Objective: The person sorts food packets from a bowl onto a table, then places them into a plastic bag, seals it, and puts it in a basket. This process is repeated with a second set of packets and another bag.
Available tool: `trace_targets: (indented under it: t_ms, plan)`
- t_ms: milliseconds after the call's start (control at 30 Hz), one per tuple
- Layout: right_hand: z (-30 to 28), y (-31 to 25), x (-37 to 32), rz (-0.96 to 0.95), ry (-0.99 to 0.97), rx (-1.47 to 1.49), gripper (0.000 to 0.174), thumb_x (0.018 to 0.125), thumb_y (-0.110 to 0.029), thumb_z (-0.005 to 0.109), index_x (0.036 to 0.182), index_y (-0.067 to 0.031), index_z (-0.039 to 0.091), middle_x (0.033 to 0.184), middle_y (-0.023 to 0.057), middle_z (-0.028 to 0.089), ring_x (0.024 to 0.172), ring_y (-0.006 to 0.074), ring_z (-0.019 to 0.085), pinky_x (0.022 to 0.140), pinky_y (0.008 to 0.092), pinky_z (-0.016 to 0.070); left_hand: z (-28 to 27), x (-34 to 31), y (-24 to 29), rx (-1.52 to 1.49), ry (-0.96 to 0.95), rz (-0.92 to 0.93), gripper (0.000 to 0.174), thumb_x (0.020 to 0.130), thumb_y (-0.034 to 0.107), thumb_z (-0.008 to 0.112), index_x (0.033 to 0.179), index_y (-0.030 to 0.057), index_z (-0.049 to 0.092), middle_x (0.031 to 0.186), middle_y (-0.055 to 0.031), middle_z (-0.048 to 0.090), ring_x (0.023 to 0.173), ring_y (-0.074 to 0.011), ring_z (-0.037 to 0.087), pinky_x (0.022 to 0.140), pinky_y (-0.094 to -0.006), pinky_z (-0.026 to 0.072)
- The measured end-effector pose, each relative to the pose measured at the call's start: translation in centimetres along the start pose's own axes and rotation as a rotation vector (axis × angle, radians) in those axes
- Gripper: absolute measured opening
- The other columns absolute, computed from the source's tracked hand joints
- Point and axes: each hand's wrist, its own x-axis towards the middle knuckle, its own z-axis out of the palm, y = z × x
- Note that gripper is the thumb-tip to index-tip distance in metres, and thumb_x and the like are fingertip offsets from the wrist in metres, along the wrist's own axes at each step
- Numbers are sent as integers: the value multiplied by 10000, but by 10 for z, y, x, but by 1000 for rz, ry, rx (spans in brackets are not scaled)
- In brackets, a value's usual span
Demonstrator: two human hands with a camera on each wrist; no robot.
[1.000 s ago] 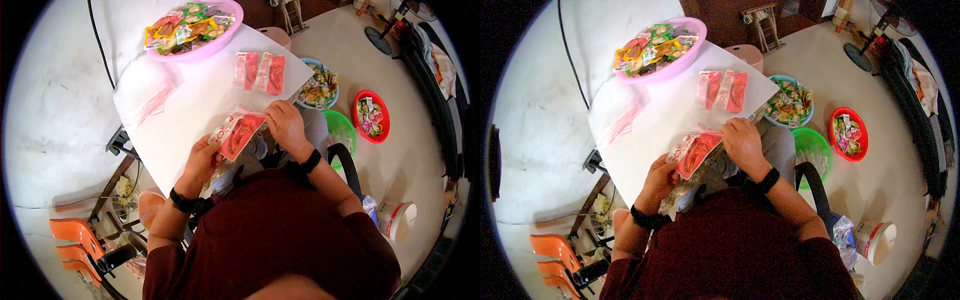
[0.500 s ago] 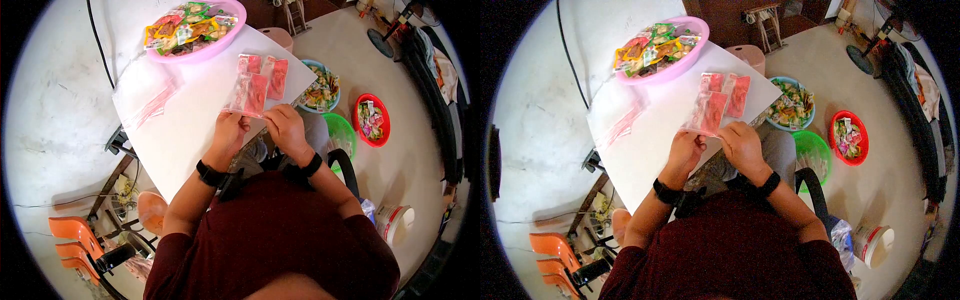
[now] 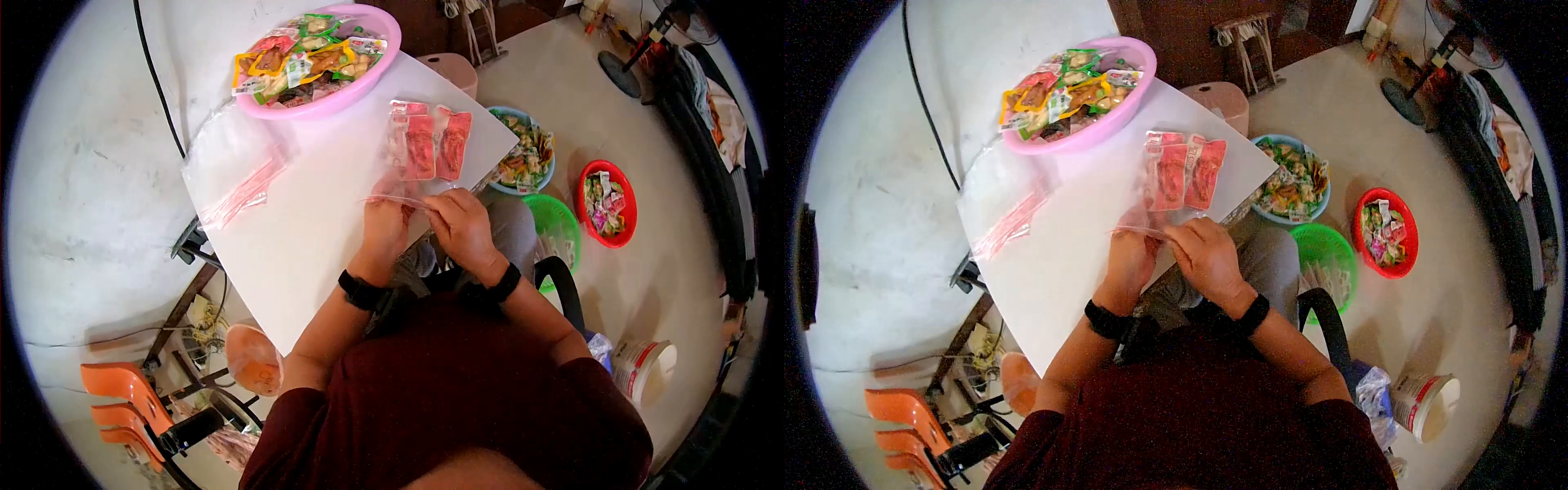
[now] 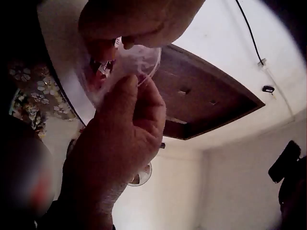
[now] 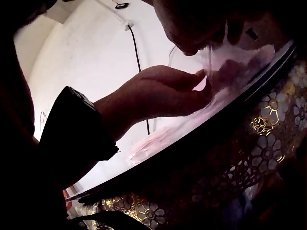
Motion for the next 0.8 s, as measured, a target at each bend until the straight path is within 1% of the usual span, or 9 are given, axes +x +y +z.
trace_targets:
  t_ms: [200, 300, 367, 467, 533, 600, 667, 733, 800]
  plan:
    - [3, 3, 0, -10, -29, 50, 200, 795, -76, 672, 993, -69, 644, 826, 97, 594, 777, 310, 587, 670, 415, 478, -7, 15, -5, 129, -53, 53, 329, 980, 147, 516, 1278, 8, 509, 1082, -63, 597, 949, -158, 582, 762, -277, 496]
    - [3, 4, -1, -21, -45, 49, 183, 791, -80, 679, 969, -61, 639, 816, 100, 587, 769, 313, 581, 666, 416, 476, 1, 33, -4, -83, 23, 10, 337, 962, 93, 513, 1292, 24, 503, 1063, -53, 596, 929, -154, 577, 760, -268, 480]
    - [3, 3, 0, -18, -56, 39, 176, 787, -78, 683, 956, -57, 639, 813, 103, 586, 765, 314, 579, 665, 414, 476, -16, 49, -15, 128, -16, 147, 371, 946, 62, 520, 1314, 29, 486, 1082, -55, 590, 949, -158, 570, 785, -274, 477]
    - [6, 5, -2, -4, -55, 31, 178, 780, -71, 688, 949, -51, 638, 812, 107, 584, 758, 315, 575, 671, 412, 478, -21, 60, -21, 136, 10, 215, 421, 929, 35, 528, 1344, 22, 457, 1128, -75, 584, 1007, -177, 564, 844, -296, 474]
    - [6, 5, -2, 1, -59, 24, 194, 772, -67, 692, 957, -50, 634, 819, 108, 589, 760, 316, 576, 682, 412, 482, -29, 64, -25, 309, -8, 332, 449, 925, 26, 522, 1364, 7, 430, 1170, -99, 581, 1056, -198, 563, 886, -315, 470]
    - [5, 3, -3, 2, -74, 17, 222, 762, -66, 699, 972, -52, 629, 834, 110, 598, 770, 317, 581, 700, 411, 487, -45, 62, -27, 754, -89, 559, 473, 926, 23, 506, 1385, -13, 395, 1217, -129, 579, 1108, -222, 561, 925, -332, 462]
    - [5, 0, -6, 30, -96, 17, 269, 742, -78, 718, 992, -52, 622, 892, 111, 604, 823, 317, 585, 740, 410, 490, -53, 44, -30, 905, 7, 574, 430, 924, 26, 515, 1346, -21, 449, 1241, -159, 580, 1129, -242, 566, 921, -335, 470]
    - [4, -2, -11, 24, -86, 16, 298, 716, -90, 748, 986, -60, 627, 963, 113, 603, 885, 321, 586, 774, 414, 492, -53, 13, -15, 1094, -37, 557, 379, 917, 31, 532, 1293, -11, 515, 1248, -178, 582, 1131, -263, 572, 908, -343, 481]
    - [0, -2, -14, -23, -40, 12, 309, 683, -100, 791, 954, -78, 644, 1047, 117, 594, 954, 328, 584, 802, 423, 493, -40, -22, 27, 1311, -233, 511, 322, 906, 39, 559, 1225, 17, 595, 1235, -186, 586, 1115, -288, 580, 888, -358, 494]
